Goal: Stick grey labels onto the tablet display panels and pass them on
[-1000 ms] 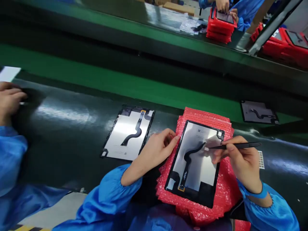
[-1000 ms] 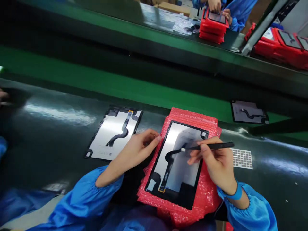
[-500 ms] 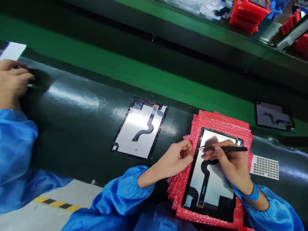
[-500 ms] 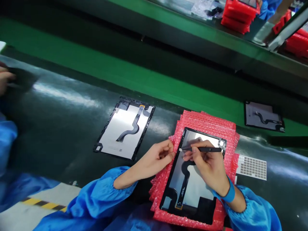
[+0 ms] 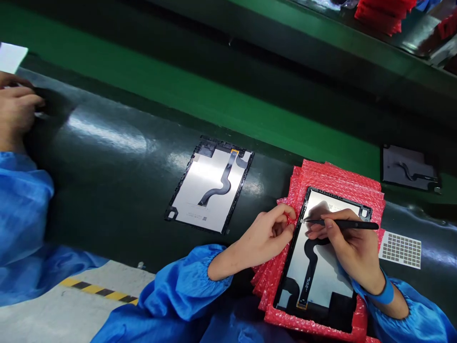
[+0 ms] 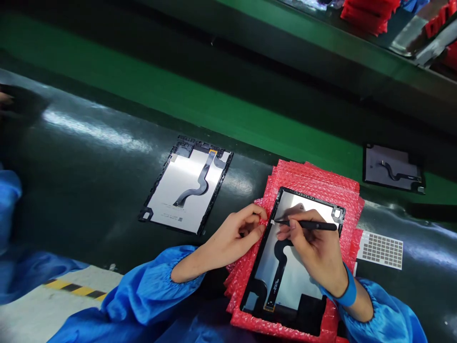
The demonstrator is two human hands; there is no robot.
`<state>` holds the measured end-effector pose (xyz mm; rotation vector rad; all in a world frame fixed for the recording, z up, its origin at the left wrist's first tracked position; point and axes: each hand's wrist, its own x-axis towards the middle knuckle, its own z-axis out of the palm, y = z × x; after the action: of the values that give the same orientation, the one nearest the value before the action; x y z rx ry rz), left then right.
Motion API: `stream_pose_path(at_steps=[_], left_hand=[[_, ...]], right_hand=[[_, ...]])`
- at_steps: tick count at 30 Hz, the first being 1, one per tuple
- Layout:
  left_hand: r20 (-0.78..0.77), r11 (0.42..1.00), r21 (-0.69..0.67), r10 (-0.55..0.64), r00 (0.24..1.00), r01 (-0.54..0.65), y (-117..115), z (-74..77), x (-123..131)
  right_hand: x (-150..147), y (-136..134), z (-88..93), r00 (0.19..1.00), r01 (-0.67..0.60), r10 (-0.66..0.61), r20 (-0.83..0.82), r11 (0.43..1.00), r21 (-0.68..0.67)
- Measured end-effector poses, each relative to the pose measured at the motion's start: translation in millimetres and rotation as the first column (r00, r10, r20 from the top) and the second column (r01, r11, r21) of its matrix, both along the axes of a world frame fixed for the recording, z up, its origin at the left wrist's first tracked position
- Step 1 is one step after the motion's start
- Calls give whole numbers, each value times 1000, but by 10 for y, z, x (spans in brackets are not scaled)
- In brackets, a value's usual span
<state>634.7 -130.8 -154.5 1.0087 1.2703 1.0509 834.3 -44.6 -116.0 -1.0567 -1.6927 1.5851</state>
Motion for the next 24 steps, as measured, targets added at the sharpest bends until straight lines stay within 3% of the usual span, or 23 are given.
stream_pose_path(at_steps=[5,10,16,20,24], left_hand=[[-28,999,-36,15,999,-16,45,5,29],[-317,998,-16,57,947,-66,158,47,106],[-479,999,8,43,877,-45,148,115,101],[-459,995,58,103,883,-86,37,128,51],[-388,993,-50,81,918,-109,-63,110,18]], right_hand=[[-15,7,18,1000,0,0,28,1000,9],[-18,18,-14,999,7,-7,40,1000,-4],[-31,36,-40,997,52,-55,-47,997,-63],[-25,48,-19,985,99,-109,-135,992,-78],[0,68,-26,976,128,-139,-168,989,-74]])
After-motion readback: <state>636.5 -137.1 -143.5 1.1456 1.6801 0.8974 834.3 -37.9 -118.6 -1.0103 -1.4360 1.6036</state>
